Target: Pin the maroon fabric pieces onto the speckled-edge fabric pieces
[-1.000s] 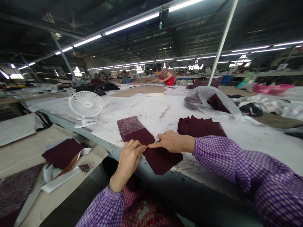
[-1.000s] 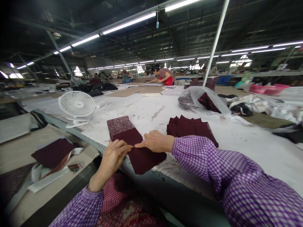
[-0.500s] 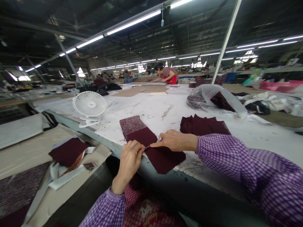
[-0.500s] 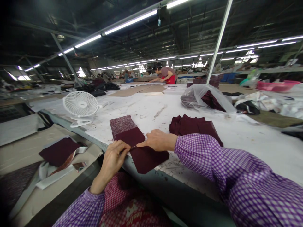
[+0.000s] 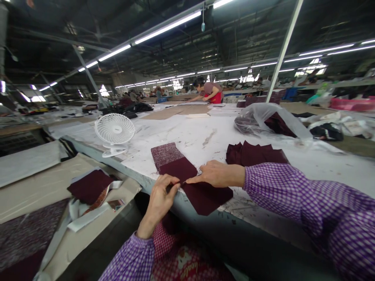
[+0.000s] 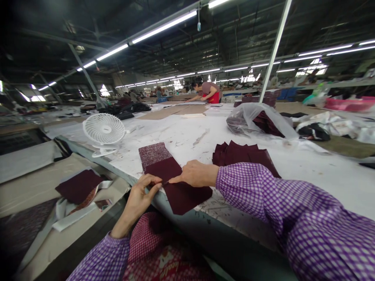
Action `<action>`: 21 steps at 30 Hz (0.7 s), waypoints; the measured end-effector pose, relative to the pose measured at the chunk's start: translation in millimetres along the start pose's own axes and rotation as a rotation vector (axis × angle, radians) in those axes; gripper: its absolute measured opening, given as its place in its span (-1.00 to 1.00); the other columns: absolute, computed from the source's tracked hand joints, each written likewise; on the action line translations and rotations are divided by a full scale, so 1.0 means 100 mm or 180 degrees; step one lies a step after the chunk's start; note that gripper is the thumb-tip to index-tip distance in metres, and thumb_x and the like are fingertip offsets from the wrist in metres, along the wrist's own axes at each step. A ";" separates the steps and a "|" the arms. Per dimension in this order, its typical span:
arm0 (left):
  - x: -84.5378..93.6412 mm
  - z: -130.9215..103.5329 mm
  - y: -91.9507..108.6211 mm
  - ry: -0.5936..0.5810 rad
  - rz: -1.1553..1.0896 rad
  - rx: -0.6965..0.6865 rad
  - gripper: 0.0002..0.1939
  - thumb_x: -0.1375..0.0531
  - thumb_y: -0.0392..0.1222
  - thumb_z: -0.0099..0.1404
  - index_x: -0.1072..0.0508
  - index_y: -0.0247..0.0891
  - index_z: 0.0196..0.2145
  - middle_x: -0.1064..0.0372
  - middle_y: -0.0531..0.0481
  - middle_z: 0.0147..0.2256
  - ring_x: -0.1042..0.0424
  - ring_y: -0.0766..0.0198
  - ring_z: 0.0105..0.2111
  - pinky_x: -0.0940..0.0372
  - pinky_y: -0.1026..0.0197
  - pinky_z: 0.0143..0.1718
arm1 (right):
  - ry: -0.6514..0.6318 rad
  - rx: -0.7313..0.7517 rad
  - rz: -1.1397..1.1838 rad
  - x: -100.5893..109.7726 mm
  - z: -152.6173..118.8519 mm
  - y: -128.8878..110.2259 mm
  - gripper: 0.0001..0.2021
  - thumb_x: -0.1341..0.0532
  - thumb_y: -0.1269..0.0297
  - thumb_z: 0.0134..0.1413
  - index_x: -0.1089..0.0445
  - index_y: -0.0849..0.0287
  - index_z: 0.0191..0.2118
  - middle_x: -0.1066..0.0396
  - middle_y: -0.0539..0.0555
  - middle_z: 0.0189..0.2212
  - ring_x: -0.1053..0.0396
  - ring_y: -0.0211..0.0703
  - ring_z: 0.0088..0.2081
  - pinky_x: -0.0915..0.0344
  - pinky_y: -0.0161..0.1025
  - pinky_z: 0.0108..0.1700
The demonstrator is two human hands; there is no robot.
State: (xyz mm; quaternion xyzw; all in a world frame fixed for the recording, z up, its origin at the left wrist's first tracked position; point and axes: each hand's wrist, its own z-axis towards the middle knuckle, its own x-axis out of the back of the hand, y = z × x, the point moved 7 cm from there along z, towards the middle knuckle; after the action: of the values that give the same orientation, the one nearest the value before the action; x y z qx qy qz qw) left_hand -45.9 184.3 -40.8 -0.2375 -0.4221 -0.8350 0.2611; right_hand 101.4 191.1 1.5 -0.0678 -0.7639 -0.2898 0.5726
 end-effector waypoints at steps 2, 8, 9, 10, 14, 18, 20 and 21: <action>-0.03 0.01 0.05 -0.0116 0.0258 -0.0098 -0.90 -0.12 -0.24 0.27 -0.44 -0.22 -0.36 -0.36 0.00 -0.37 -0.31 0.20 -0.28 -0.21 0.14 -0.22 | 0.0026 0.0005 0.0028 0.01 0.00 0.00 -0.42 0.03 0.54 0.15 -0.11 -0.06 0.25 -0.43 0.17 -0.36 -0.26 -0.25 -0.50 0.00 -0.29 -0.45; -0.03 0.00 0.14 -0.0066 0.0692 -0.0378 -0.77 -0.01 -0.21 0.35 -0.43 -0.22 -0.37 -0.37 -0.02 -0.35 -0.28 0.20 -0.29 -0.19 0.14 -0.22 | -0.0149 0.0112 0.0025 -0.01 0.05 0.01 -0.39 0.03 0.57 0.14 -0.05 -0.08 0.27 -0.42 0.13 -0.40 -0.24 -0.25 -0.52 0.02 -0.30 -0.45; -0.02 -0.01 0.14 -0.0069 0.0727 -0.0418 -0.75 0.00 -0.20 0.36 -0.44 -0.22 -0.36 -0.38 -0.03 -0.34 -0.28 0.20 -0.29 -0.19 0.13 -0.22 | -0.0149 0.0150 0.0027 -0.02 0.07 0.01 -0.38 0.04 0.57 0.15 -0.03 -0.09 0.28 -0.42 0.12 -0.42 -0.23 -0.25 -0.52 0.03 -0.30 -0.46; -0.02 -0.01 0.15 -0.0084 0.0736 -0.0459 -0.74 0.00 -0.19 0.37 -0.45 -0.22 -0.36 -0.38 -0.03 -0.34 -0.28 0.20 -0.29 -0.19 0.13 -0.21 | -0.0139 0.0188 0.0031 -0.02 0.08 0.01 -0.36 0.04 0.58 0.15 -0.01 -0.11 0.28 -0.41 0.10 -0.43 -0.22 -0.26 -0.53 0.04 -0.30 -0.47; 0.03 -0.04 0.09 -0.0192 0.0414 -0.0466 -0.75 -0.02 -0.16 0.37 -0.47 -0.22 -0.32 -0.42 -0.03 -0.31 -0.32 0.21 -0.26 -0.22 0.14 -0.19 | -0.0110 0.0313 0.0019 -0.02 0.15 -0.03 -0.35 0.05 0.58 0.15 0.03 -0.15 0.29 -0.39 0.06 -0.48 -0.19 -0.27 -0.54 0.08 -0.30 -0.49; 0.10 -0.04 -0.07 -0.0109 -0.0059 -0.0083 -0.75 -0.02 -0.15 0.36 -0.48 -0.23 -0.24 -0.45 -0.05 -0.25 -0.39 0.21 -0.20 -0.28 0.15 -0.15 | -0.0009 0.0364 -0.0061 0.01 0.17 -0.12 -0.38 0.06 0.57 0.18 0.01 -0.14 0.29 -0.36 0.03 -0.53 -0.17 -0.30 -0.56 0.09 -0.31 -0.50; 0.11 -0.02 -0.12 -0.0056 -0.0069 0.0055 -0.76 -0.02 -0.15 0.35 -0.47 -0.22 -0.20 -0.45 -0.05 -0.22 -0.41 0.20 -0.18 -0.29 0.14 -0.13 | 0.0097 0.0312 -0.0084 0.01 0.16 -0.12 -0.39 0.06 0.58 0.18 -0.03 -0.11 0.27 -0.37 0.03 -0.54 -0.17 -0.30 -0.57 0.08 -0.32 -0.49; 0.11 -0.01 -0.13 -0.0041 -0.0023 0.0095 -0.77 -0.04 -0.16 0.34 -0.47 -0.21 -0.19 -0.45 -0.05 -0.20 -0.41 0.20 -0.16 -0.28 0.13 -0.11 | 0.0165 0.0240 -0.0083 0.00 0.15 -0.10 -0.40 0.05 0.57 0.18 -0.05 -0.10 0.27 -0.38 0.03 -0.53 -0.19 -0.29 -0.56 0.06 -0.32 -0.49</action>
State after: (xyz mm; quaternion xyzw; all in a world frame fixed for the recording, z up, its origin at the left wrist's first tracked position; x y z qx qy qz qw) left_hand -62.2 187.7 -41.9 -0.2374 -0.4370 -0.8281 0.2588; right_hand 85.0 190.8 -4.3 -0.0287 -0.7600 -0.2700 0.5905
